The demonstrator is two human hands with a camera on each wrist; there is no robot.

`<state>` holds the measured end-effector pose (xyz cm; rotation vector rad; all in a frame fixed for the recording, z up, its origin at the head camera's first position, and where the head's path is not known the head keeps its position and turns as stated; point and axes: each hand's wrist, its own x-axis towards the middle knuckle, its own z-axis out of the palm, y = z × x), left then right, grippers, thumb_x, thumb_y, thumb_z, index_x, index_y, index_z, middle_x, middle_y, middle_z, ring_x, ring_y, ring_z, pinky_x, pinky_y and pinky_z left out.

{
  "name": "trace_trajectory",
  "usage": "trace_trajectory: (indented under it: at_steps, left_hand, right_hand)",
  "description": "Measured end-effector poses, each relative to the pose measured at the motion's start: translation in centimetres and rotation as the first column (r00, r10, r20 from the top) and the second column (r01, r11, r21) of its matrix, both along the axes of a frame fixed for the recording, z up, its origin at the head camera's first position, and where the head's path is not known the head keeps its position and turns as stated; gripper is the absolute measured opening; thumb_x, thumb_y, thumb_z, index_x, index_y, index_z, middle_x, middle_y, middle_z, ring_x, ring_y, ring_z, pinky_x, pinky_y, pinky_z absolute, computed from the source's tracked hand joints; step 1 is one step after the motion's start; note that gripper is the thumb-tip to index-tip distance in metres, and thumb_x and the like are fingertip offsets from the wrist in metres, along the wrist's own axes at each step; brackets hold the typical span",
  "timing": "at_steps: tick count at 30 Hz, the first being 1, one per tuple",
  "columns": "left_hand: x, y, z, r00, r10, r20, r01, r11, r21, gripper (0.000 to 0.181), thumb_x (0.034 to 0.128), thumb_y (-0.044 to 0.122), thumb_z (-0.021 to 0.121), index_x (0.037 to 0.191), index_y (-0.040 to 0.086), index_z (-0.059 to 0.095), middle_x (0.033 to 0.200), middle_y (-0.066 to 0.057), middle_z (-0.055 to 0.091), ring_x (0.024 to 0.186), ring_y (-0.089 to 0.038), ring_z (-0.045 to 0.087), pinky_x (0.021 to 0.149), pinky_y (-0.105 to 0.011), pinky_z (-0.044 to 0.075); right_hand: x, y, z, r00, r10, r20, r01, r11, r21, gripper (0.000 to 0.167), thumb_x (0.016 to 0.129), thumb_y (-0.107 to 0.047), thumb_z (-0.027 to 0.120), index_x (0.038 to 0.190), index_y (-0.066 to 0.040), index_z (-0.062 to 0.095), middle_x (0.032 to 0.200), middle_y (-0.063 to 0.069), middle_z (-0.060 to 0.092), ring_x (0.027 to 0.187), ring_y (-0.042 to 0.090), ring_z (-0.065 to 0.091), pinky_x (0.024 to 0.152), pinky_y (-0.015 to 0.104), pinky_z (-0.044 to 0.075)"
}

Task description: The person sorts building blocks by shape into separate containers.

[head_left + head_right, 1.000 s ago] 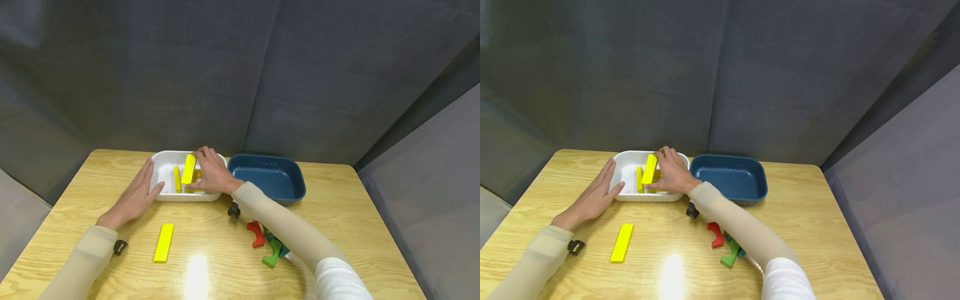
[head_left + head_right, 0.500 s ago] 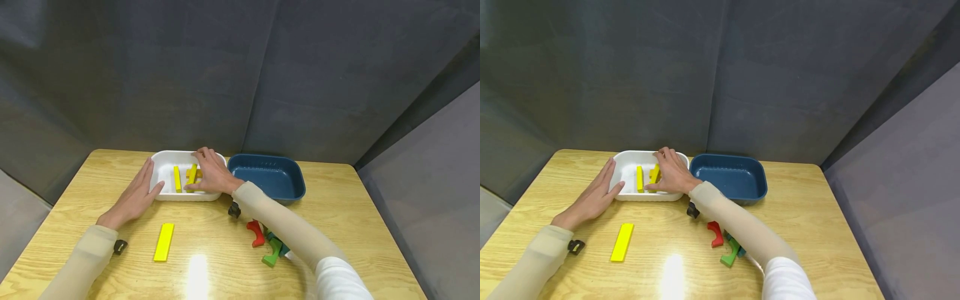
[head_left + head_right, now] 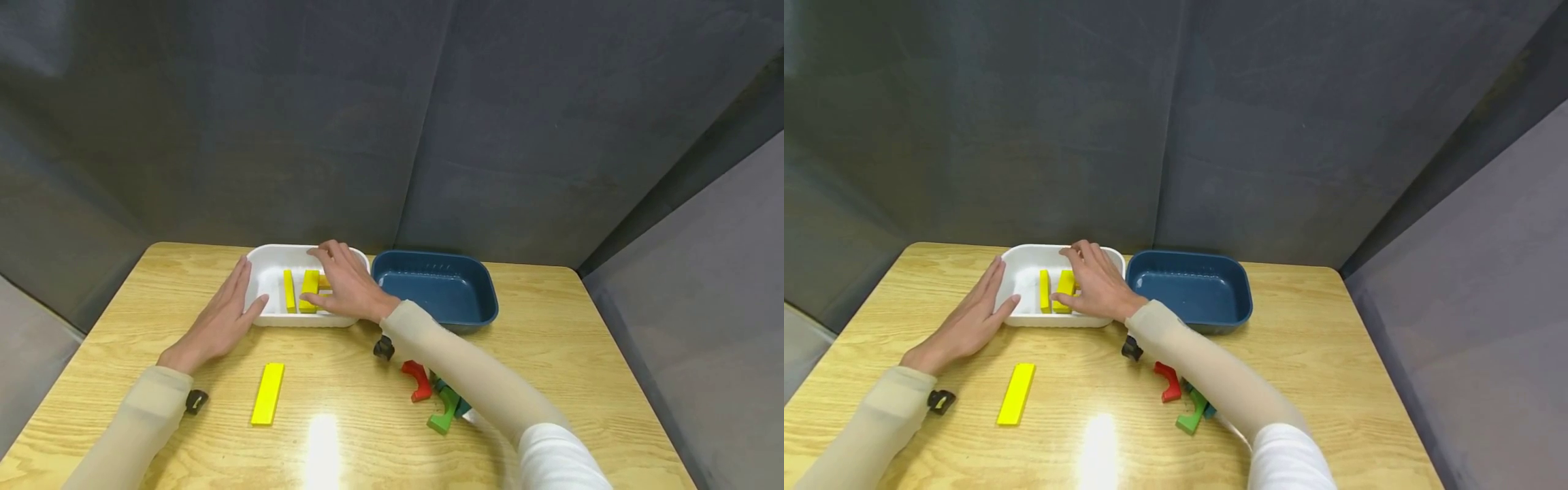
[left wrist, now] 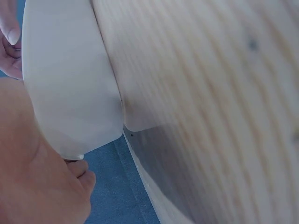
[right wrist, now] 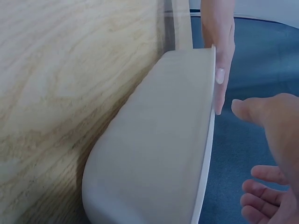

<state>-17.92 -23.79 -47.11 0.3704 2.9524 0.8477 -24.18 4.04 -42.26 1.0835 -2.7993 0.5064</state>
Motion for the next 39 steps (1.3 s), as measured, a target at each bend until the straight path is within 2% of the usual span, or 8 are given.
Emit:
trace_trajectory:
  at_steps: [10, 18, 25, 39]
  left_hand:
    - [-0.2, 0.0, 0.0, 1.000, -0.005, 0.000, 0.005, 1.000, 0.000, 0.088, 0.1140, 0.054, 0.037, 0.171, 0.005, -0.008, 0.179, -0.007, -0.019, 0.165, -0.042, 0.000, 0.130, -0.066, 0.012]
    - [-0.1, -0.1, 0.0, 1.000, -0.004, 0.000, 0.004, 1.000, -0.002, 0.087, 0.1141, 0.054, 0.037, 0.171, 0.004, -0.008, 0.179, -0.007, -0.018, 0.165, -0.042, -0.001, 0.130, -0.066, 0.012]
    - [-0.1, -0.1, 0.0, 1.000, -0.006, -0.001, 0.006, 1.000, 0.000, 0.088, 0.1139, 0.054, 0.038, 0.171, 0.005, -0.007, 0.179, -0.007, -0.018, 0.165, -0.043, 0.001, 0.130, -0.065, 0.012]
    - [0.0, -0.2, 0.1, 1.000, -0.005, 0.003, 0.005, 1.000, -0.005, 0.088, 0.1136, 0.054, 0.039, 0.171, 0.006, -0.008, 0.179, -0.006, -0.018, 0.165, -0.041, 0.000, 0.130, -0.066, 0.014]
  right_hand:
    - [1.2, 0.7, 0.4, 1.000, 0.015, -0.003, -0.015, 0.999, -0.038, 0.078, 0.095, -0.052, 0.077, 0.157, -0.014, 0.048, 0.149, 0.002, 0.051, 0.128, 0.017, 0.047, 0.108, 0.031, 0.047]
    - [2.0, 0.9, 0.4, 0.999, 0.037, -0.009, -0.037, 0.998, -0.051, 0.075, 0.095, -0.048, 0.080, 0.154, -0.011, 0.051, 0.151, 0.006, 0.051, 0.135, 0.022, 0.047, 0.115, 0.037, 0.046]
    - [3.1, 1.2, 0.8, 0.999, 0.042, 0.008, -0.041, 0.996, -0.078, 0.074, 0.094, -0.047, 0.082, 0.152, -0.012, 0.053, 0.148, 0.003, 0.052, 0.128, 0.018, 0.047, 0.107, 0.032, 0.050]
    - [5.1, 1.6, 1.5, 0.997, 0.071, 0.012, -0.069, 0.991, -0.113, 0.071, 0.094, -0.042, 0.082, 0.152, -0.012, 0.053, 0.148, 0.004, 0.052, 0.128, 0.018, 0.048, 0.109, 0.032, 0.048]
